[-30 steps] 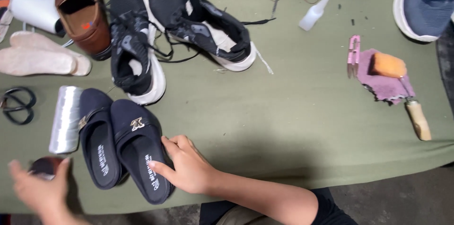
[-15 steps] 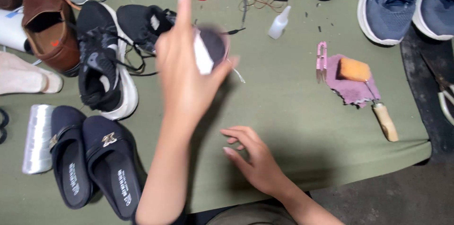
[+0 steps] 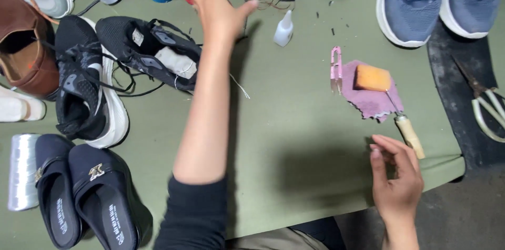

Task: Hand-sewing the upper of a black sneaker to its white sole using a needle, thread, and a wooden-handled tool for assistance.

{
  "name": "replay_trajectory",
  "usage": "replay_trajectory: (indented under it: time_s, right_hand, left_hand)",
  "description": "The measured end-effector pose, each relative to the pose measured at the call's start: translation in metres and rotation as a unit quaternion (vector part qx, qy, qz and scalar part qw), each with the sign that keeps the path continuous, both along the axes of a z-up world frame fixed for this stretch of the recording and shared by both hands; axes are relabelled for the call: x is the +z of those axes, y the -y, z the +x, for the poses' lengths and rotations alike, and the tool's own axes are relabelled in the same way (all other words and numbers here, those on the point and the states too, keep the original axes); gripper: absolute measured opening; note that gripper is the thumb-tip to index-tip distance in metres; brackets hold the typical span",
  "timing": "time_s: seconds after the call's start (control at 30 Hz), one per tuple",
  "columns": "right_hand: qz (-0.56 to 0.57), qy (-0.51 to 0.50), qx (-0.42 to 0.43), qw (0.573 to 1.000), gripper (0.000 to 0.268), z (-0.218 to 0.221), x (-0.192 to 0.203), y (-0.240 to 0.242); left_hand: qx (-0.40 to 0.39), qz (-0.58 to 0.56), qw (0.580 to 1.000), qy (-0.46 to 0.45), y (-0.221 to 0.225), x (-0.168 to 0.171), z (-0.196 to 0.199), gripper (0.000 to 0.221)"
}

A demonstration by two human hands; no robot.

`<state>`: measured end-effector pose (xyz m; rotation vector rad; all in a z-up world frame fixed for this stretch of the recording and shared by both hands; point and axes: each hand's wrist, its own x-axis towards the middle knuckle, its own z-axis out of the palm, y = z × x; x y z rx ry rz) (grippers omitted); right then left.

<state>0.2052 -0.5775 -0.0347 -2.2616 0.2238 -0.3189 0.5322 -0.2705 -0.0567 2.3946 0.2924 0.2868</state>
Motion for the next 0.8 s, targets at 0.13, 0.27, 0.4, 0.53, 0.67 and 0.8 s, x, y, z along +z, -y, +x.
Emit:
replay_trajectory:
  time_s: [0.13,0.27,0.4,0.53,0.67,0.8]
  right_hand:
    - [0.021,0.012,-0.004,1.0,0.021,0.012,-0.002,-0.015]
    - [0.029,0.031,0.058,0.997,0.019,0.023,-0.003,-0.041]
    - [0.041,0.021,0.105,0.993,0.019,0.029,0.007,-0.071]
    - [0.079,0.014,0.12,0.989,0.019,0.029,0.025,-0.102]
    - [0.136,-0.017,0.142,0.98,0.023,0.023,0.022,-0.112]
    - [0.423,-0.216,0.152,0.867,0.053,0.033,-0.006,-0.114]
  left_hand:
    - [-0.077,0.037,0.983,0.162,0.027,0.083,-0.142,0.086]
    - [0.048,0.106,0.964,0.239,-0.007,0.067,-0.178,0.053]
    - [-0.003,0.117,0.99,0.075,-0.042,0.01,-0.17,0.056]
    - [-0.06,0.092,0.976,0.187,-0.059,0.012,-0.191,0.029]
    - [-0.03,-0.089,0.986,0.137,-0.06,0.039,-0.284,0.03]
    - [-0.121,-0.262,0.937,0.198,-0.051,0.003,-0.347,0.035]
